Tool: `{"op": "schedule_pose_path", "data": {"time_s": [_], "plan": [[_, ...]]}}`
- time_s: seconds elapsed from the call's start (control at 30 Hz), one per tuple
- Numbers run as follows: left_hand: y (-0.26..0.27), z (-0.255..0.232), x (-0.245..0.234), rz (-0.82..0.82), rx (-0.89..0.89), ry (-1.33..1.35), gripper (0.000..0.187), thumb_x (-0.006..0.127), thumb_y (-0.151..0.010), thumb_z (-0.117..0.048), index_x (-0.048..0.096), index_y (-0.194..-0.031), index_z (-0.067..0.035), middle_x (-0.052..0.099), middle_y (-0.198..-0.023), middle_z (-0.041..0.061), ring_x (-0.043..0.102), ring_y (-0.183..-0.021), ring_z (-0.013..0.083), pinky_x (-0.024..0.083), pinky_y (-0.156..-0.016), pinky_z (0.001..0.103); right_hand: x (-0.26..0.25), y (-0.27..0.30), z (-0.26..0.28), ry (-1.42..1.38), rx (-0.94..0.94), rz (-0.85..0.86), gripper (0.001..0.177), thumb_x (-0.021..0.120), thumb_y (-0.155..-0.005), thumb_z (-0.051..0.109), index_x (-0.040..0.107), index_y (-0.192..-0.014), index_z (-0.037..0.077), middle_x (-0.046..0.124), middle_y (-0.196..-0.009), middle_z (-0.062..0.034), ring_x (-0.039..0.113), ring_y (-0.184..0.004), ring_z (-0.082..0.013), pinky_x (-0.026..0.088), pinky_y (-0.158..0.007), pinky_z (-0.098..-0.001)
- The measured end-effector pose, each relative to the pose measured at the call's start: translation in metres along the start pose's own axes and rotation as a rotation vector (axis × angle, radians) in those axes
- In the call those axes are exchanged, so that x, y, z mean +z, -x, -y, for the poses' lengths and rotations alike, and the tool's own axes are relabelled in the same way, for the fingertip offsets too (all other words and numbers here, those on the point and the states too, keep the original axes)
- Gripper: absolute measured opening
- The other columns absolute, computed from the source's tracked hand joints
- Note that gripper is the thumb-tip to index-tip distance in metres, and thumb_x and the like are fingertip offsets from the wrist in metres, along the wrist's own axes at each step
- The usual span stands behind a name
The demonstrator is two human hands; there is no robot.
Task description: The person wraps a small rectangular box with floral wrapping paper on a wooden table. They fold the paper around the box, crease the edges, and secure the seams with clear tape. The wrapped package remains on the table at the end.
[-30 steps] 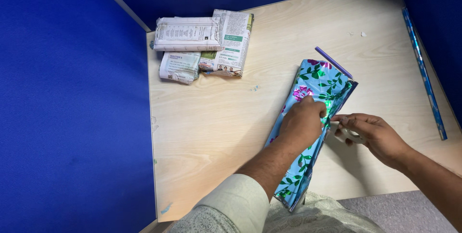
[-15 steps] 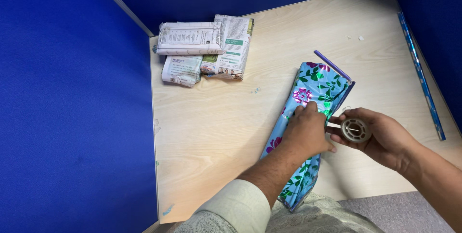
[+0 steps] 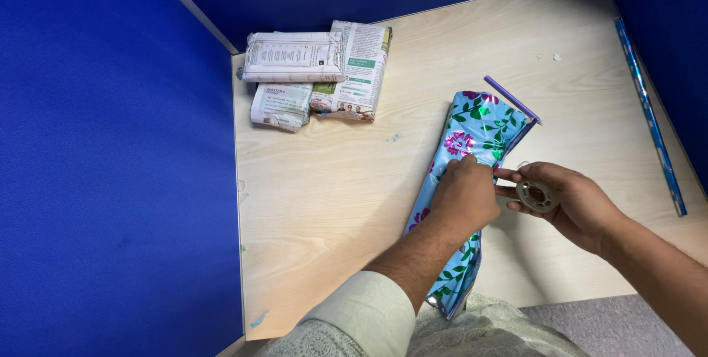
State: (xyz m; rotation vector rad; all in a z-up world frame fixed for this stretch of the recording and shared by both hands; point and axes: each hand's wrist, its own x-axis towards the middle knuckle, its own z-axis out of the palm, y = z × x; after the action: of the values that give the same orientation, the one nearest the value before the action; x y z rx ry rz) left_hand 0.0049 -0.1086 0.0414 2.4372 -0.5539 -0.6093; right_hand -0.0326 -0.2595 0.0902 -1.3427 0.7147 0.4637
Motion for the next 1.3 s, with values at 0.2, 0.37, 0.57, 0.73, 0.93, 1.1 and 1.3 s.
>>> {"op": "schedule_pose_path", "data": {"time_s": [0.2, 0.37, 0.57, 0.73, 0.93, 1.1, 1.3], "plan": [[0.006, 0.013, -0.009, -0.157, 0.071, 0.262, 0.025, 0.067, -0.091, -0.001, 0.070, -0.116, -0.003, 0.073, -0.114, 0.016, 0.071, -0.107, 0.0333, 0.058, -0.087, 0.044, 0.003, -0.006, 0.001, 0.022, -0.007, 0.024, 0.033, 0.038, -0.104, 0.020, 0.055, -0.112, -0.007, 0.065, -0.130, -0.0245, 0.067, -0.122, -0.0334, 0.056, -0.099, -0.0412], [0.014, 0.012, -0.004, -0.228, 0.168, 0.286, 0.033, 0.062, -0.090, -0.003, 0.075, -0.117, -0.015, 0.064, -0.106, 0.014, 0.065, -0.101, 0.0317, 0.055, -0.086, 0.042, -0.002, -0.017, -0.003, 0.072, -0.049, 0.077, 0.038, 0.040, -0.104, 0.018, 0.059, -0.118, -0.012, 0.067, -0.117, -0.0290, 0.067, -0.107, -0.0320, 0.056, -0.096, -0.0407], [0.016, 0.011, 0.004, -0.286, 0.164, 0.010, 0.021, 0.062, -0.092, -0.012, 0.079, -0.104, -0.015, 0.066, -0.111, 0.006, 0.059, -0.107, 0.0288, 0.048, -0.094, 0.046, -0.008, -0.028, -0.005, 0.046, -0.073, 0.097, 0.037, 0.042, -0.103, 0.017, 0.060, -0.118, -0.012, 0.068, -0.116, -0.0223, 0.068, -0.107, -0.0289, 0.056, -0.096, -0.0426], [0.009, 0.017, 0.009, -0.370, 0.165, -0.004, 0.020, 0.068, -0.088, -0.010, 0.080, -0.104, -0.015, 0.066, -0.113, 0.006, 0.057, -0.111, 0.0287, 0.046, -0.098, 0.044, -0.018, -0.033, -0.010, 0.052, -0.069, 0.039, 0.036, 0.041, -0.104, 0.019, 0.059, -0.118, -0.010, 0.068, -0.115, -0.0203, 0.071, -0.105, -0.0268, 0.056, -0.094, -0.0414], [-0.010, 0.027, 0.005, -0.360, 0.145, 0.088, 0.031, 0.079, -0.077, -0.006, 0.082, -0.106, -0.017, 0.065, -0.115, 0.004, 0.057, -0.113, 0.0272, 0.048, -0.102, 0.040, -0.043, -0.051, -0.020, 0.240, -0.148, 0.127, 0.034, 0.050, -0.103, 0.022, 0.067, -0.110, -0.008, 0.069, -0.107, -0.0192, 0.071, -0.097, -0.0287, 0.058, -0.086, -0.0430], [-0.008, 0.035, 0.001, -0.292, 0.173, 0.081, 0.033, 0.083, -0.075, -0.012, 0.082, -0.107, -0.020, 0.060, -0.110, 0.004, 0.054, -0.110, 0.0258, 0.045, -0.101, 0.042, -0.046, -0.076, -0.021, 0.412, -0.185, 0.171, 0.030, 0.057, -0.099, 0.023, 0.073, -0.110, 0.000, 0.075, -0.106, -0.0130, 0.070, -0.096, -0.0242, 0.055, -0.083, -0.0389], [-0.006, 0.036, 0.005, -0.344, 0.191, 0.027, 0.029, 0.081, -0.080, -0.019, 0.082, -0.109, -0.021, 0.059, -0.107, 0.004, 0.054, -0.110, 0.0244, 0.045, -0.101, 0.041, -0.039, -0.096, -0.018, 0.555, -0.142, 0.185, 0.032, 0.055, -0.100, 0.025, 0.075, -0.108, 0.003, 0.077, -0.103, -0.0115, 0.071, -0.095, -0.0229, 0.056, -0.083, -0.0393]]}}
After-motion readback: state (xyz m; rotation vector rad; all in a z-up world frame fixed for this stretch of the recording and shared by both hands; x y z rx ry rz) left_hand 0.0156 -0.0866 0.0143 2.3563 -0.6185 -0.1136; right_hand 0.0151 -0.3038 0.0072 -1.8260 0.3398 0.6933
